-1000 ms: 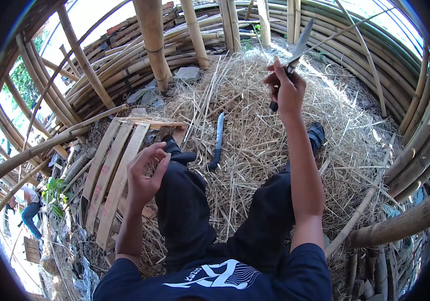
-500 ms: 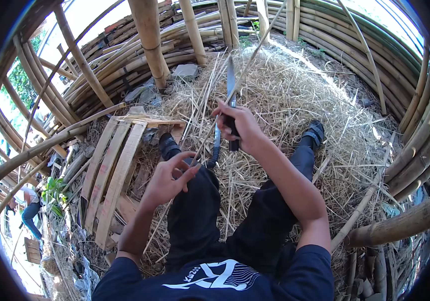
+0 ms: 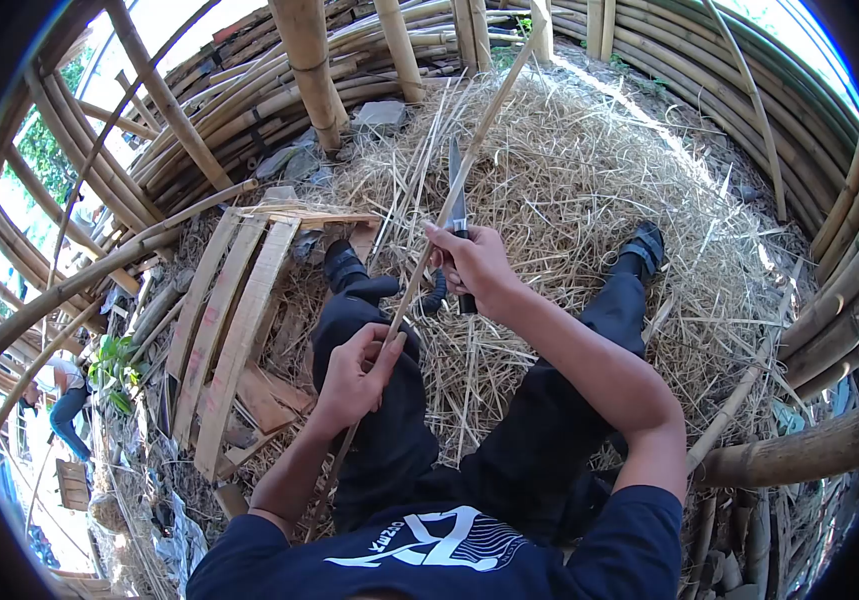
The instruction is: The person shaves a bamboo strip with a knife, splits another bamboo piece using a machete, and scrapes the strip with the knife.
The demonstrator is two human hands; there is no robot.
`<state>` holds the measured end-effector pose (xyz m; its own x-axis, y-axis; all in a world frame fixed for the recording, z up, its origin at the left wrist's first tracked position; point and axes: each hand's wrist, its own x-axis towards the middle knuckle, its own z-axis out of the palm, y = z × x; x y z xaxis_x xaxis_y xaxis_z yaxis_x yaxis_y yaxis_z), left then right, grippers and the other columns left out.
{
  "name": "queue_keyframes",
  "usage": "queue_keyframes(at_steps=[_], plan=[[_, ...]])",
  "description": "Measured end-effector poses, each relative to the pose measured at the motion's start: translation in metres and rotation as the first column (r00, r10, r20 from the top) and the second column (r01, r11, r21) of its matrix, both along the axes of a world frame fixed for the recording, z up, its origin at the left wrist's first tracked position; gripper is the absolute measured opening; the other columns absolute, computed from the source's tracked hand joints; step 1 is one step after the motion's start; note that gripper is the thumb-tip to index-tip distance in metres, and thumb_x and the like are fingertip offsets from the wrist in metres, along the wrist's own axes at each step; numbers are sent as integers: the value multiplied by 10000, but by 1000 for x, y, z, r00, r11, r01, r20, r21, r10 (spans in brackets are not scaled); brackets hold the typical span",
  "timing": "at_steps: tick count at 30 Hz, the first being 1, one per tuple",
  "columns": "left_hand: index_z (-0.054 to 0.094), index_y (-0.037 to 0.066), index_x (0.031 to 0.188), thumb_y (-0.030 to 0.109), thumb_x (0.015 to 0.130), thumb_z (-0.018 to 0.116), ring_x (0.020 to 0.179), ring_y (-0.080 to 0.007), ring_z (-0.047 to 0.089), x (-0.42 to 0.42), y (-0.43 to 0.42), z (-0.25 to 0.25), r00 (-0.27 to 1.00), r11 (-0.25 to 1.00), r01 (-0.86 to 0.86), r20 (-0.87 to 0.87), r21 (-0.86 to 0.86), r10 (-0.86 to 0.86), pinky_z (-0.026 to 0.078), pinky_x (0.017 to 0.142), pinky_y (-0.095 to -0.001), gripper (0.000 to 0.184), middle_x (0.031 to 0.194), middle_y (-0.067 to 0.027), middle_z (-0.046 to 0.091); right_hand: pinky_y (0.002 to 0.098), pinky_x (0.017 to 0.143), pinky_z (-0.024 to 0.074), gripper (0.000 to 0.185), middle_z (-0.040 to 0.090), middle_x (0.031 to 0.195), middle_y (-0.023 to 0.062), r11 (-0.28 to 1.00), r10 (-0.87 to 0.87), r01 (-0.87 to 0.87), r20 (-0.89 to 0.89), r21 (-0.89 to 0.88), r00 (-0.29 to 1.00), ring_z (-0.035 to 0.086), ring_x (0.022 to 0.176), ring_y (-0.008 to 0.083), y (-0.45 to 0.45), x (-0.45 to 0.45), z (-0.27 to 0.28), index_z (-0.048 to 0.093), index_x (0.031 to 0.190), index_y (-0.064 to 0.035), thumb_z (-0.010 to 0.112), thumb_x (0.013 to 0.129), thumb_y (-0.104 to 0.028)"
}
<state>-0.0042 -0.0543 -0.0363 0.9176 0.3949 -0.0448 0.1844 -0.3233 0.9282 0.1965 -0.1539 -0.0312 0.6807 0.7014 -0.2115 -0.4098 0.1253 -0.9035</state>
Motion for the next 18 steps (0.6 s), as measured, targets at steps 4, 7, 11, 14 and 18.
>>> queue_keyframes(at_steps=[4,7,11,14,18], plan=[[580,19,1031,189,975,529,390,-10,366,11,6,-24,986,997,-34,163,69,22,272,353,-215,186,570,36,500,214,349,269,305,481,562,-23,998,59,-59,3,-35,998,385,384,43,-2,-7,3,532,785,-48,656,894,-305],[577,18,1009,193,978,525,436,-1,383,17,13,-24,992,998,-31,123,-54,37,278,397,-201,185,570,40,489,219,354,268,304,464,574,-30,999,16,-18,-95,-28,995,378,388,50,-6,-2,-2,506,783,-62,652,890,-306],[555,-24,920,205,977,518,514,-65,426,24,20,-18,987,994,-110,118,4,109,322,479,-266,239,579,-36,506,223,379,300,281,447,560,-21,986,-102,86,-112,-143,988,408,411,80,-11,2,-18,505,758,-70,610,911,-281],[535,-22,944,189,984,482,483,-192,534,30,26,-14,978,968,-164,161,190,134,369,484,-345,221,588,-130,541,362,474,395,382,492,483,56,912,3,297,730,-282,683,490,431,176,-15,1,-28,538,572,-19,607,882,-233],[500,-33,935,200,988,454,603,-401,547,37,28,-23,993,944,-103,88,313,79,386,528,-422,244,646,-235,537,448,684,483,288,632,683,193,771,442,253,777,-584,449,621,691,382,-11,-13,-20,667,764,7,624,809,-274]])
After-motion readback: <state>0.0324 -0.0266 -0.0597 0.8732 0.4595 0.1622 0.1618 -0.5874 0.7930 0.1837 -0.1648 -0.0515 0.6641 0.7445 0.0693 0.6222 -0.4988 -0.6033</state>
